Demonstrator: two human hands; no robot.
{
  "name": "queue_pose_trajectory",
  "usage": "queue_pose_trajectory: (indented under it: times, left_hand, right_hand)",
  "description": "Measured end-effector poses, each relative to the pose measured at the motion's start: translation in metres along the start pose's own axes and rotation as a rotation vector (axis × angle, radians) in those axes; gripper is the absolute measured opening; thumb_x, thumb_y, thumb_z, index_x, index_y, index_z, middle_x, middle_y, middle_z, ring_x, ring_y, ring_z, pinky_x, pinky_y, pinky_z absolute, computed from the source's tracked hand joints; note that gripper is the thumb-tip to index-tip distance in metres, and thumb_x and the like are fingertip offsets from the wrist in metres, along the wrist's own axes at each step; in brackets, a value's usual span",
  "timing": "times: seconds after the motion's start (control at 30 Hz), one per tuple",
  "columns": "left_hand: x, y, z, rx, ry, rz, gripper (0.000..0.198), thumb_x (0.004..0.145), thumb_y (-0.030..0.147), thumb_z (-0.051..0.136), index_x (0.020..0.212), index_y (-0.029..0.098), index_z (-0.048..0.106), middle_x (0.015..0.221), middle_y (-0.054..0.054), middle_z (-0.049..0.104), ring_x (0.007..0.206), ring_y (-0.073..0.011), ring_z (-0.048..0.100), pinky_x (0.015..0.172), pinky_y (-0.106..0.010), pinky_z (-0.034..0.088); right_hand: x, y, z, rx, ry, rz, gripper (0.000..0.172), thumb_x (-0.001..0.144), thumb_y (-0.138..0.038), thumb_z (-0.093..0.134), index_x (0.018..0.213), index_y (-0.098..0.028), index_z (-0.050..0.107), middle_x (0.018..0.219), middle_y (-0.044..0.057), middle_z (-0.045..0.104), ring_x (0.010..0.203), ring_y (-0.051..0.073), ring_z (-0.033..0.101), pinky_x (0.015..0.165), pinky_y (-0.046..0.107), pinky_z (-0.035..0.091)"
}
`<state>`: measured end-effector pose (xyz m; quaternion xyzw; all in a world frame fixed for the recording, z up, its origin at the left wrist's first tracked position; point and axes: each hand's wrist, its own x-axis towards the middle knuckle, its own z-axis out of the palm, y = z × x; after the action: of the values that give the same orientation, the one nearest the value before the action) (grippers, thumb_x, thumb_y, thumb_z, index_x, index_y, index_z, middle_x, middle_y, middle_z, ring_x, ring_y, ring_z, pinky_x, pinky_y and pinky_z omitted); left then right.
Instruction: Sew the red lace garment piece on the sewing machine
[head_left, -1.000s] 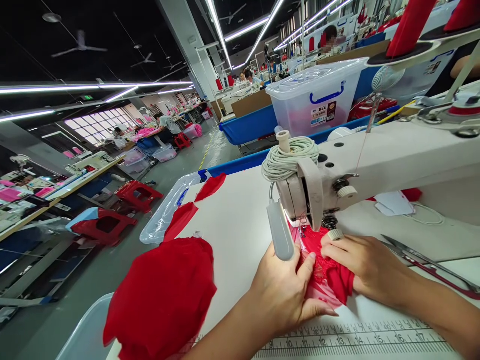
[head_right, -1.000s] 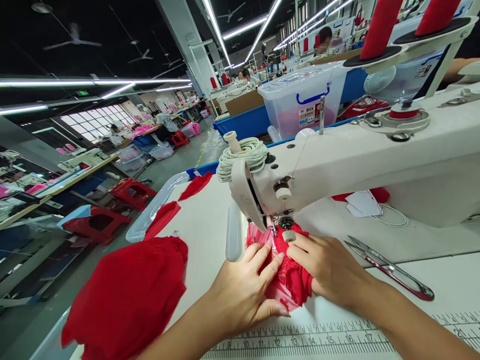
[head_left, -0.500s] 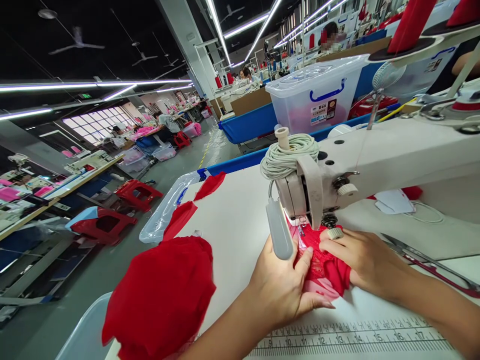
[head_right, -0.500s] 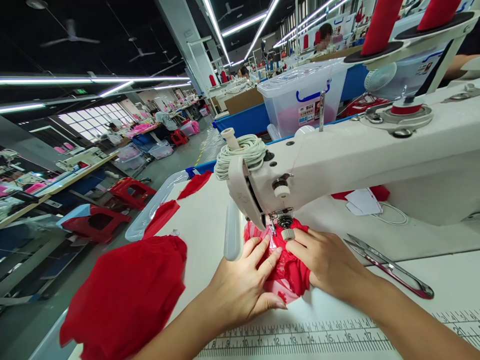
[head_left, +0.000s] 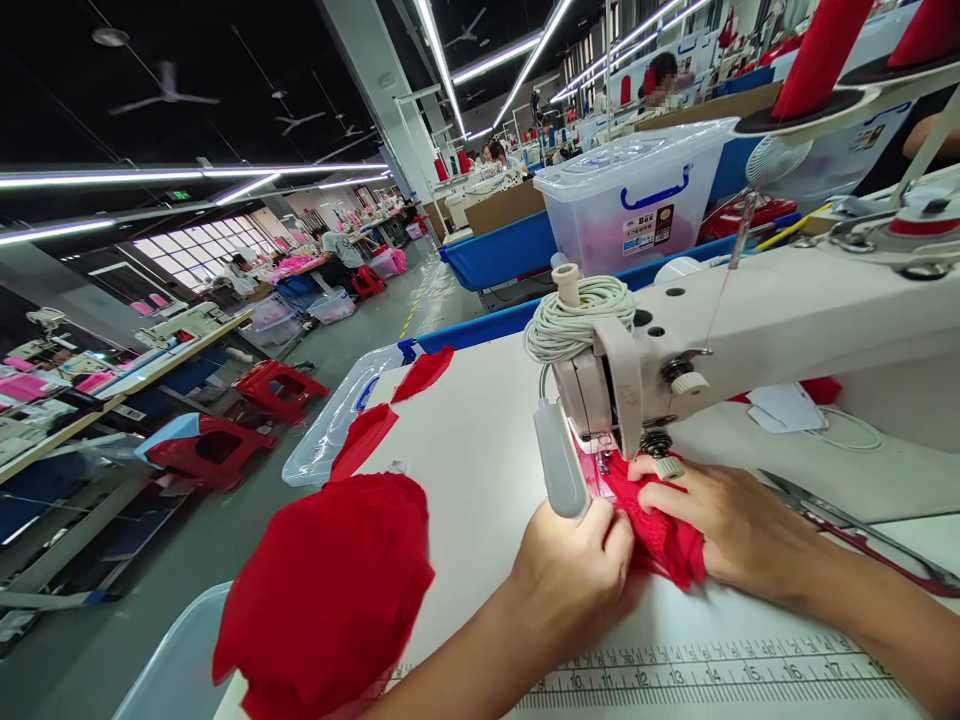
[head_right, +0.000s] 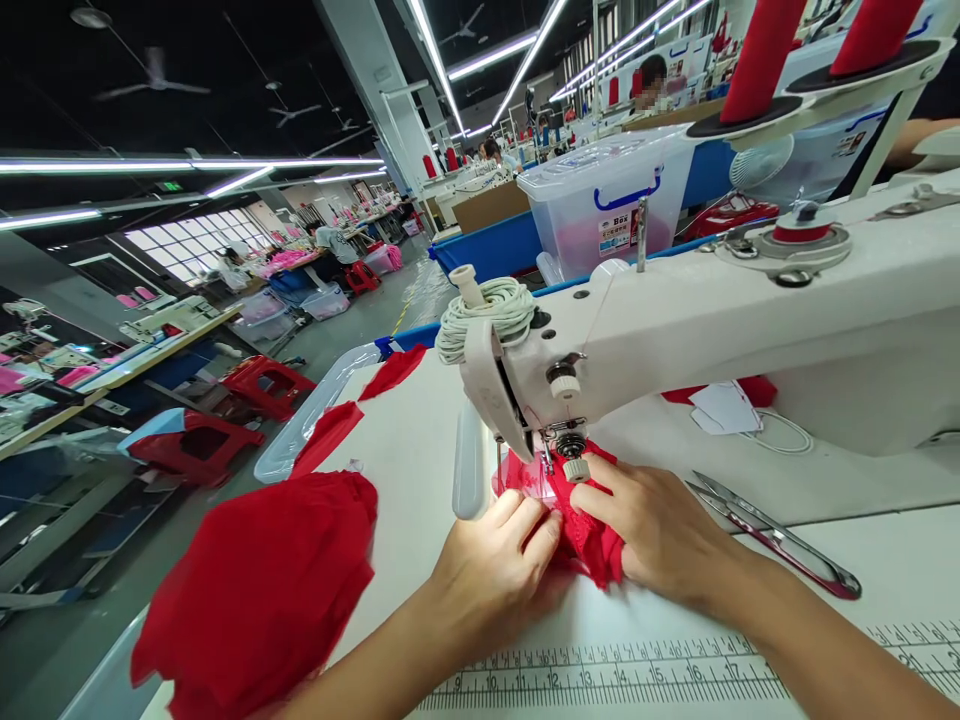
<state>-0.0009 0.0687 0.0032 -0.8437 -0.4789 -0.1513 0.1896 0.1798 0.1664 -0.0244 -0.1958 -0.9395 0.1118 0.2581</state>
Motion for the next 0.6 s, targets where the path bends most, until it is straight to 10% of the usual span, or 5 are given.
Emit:
queue_pose_trajectory:
  times: [0.17,0.33,0.6]
  left_hand:
    - [-0.002,-0.011,0.013,-0.306,0.026,-0.1,0.023,0.086,0.001,0.039,0.085,0.015,0.058,0.093,-0.01,0.065,0.079,-0.0178,0.062,0.054,-0.024,0.049]
    - [0.005,-0.023,0.013,-1.003,-0.104,-0.609,0.02,0.087,0.011,0.034,0.088,0.019,0.052,0.069,0.0,0.055,0.054,-0.0121,0.055,0.051,-0.024,0.049]
    - [0.014,-0.014,0.024,-0.94,0.011,-0.627,0.014,0.077,0.024,0.056,0.068,0.02,0.047,0.071,0.0,0.05,0.074,-0.0174,0.047,0.074,-0.032,0.042]
  right_hand:
    - [0.005,-0.004,0.003,0.279,0.104,0.088,0.021,0.086,-0.019,0.046,0.065,-0.023,0.045,0.06,-0.002,0.055,0.052,0.013,0.047,0.047,0.024,0.033]
    - [0.009,-0.009,-0.002,0.558,0.163,0.379,0.023,0.083,-0.018,0.044,0.062,-0.024,0.04,0.048,-0.006,0.054,0.041,0.011,0.049,0.041,0.021,0.039]
    - [0.005,-0.007,0.004,0.51,0.249,0.3,0.016,0.083,-0.014,0.044,0.072,-0.023,0.05,0.058,-0.005,0.062,0.049,0.012,0.058,0.05,0.02,0.048]
